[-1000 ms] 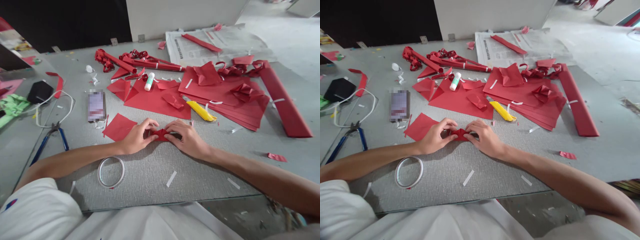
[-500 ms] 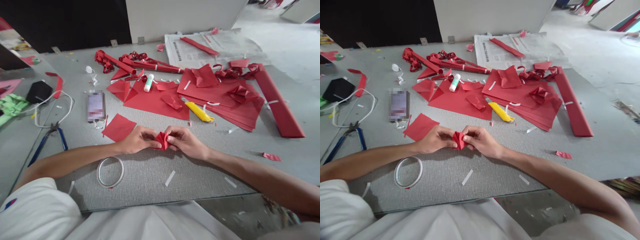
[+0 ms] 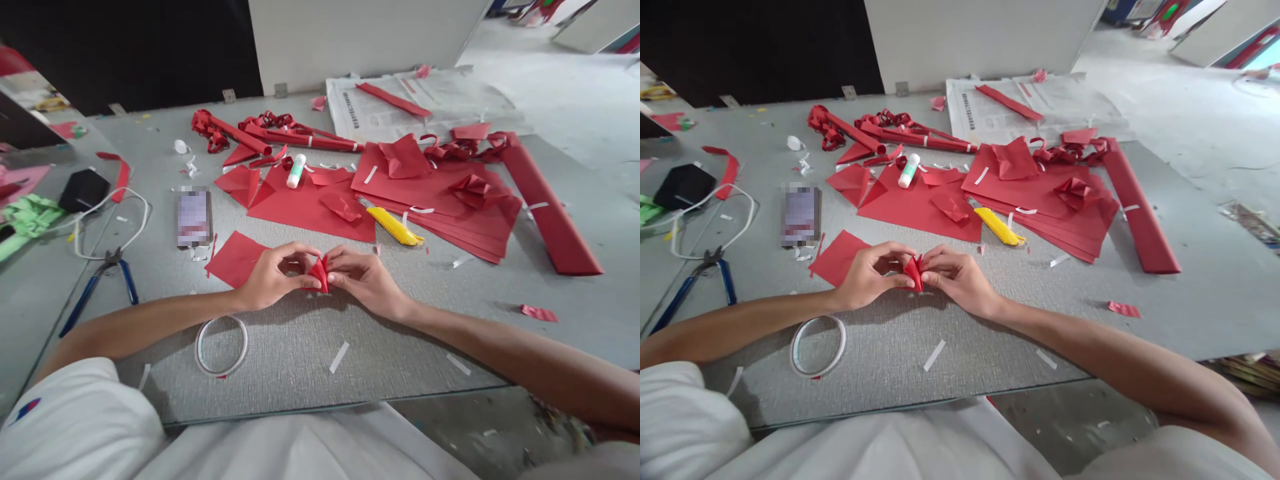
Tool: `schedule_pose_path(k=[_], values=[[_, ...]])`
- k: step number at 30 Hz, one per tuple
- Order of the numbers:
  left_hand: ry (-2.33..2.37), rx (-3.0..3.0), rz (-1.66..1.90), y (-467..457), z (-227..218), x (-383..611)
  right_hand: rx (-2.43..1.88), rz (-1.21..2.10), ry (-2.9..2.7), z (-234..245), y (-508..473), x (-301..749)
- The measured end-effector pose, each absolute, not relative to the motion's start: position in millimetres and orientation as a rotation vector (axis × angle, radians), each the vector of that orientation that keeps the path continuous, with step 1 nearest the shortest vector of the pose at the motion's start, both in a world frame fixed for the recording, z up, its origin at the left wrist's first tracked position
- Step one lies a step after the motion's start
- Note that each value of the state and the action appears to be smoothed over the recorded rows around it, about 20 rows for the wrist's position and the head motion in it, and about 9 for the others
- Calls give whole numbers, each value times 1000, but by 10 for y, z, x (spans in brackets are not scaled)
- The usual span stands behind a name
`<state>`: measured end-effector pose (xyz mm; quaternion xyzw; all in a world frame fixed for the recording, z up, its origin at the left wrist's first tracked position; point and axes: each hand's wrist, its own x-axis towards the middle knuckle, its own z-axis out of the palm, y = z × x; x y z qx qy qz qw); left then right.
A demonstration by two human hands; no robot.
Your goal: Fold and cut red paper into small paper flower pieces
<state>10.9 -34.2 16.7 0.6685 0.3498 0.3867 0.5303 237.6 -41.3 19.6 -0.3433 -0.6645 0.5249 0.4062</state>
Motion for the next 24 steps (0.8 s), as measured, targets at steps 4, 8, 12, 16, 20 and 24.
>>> schedule_pose_path(k=[4,8,12,16,20,24], values=[[882,1712,1018,-311,152,99,-826,1272,-1850,247,-461,2393],[875,1658,965,-316,163,108,-858,1156,-1933,242,-526,2388],[857,1673,947,-357,203,122,-839,1058,-1950,238,-548,2377],[887,1689,951,-401,232,134,-868,1091,-1912,265,-560,2352],[860,1646,917,-424,224,137,-936,1341,-1784,266,-568,2325],[853,1606,842,-421,228,134,-972,1494,-1632,229,-520,2319]])
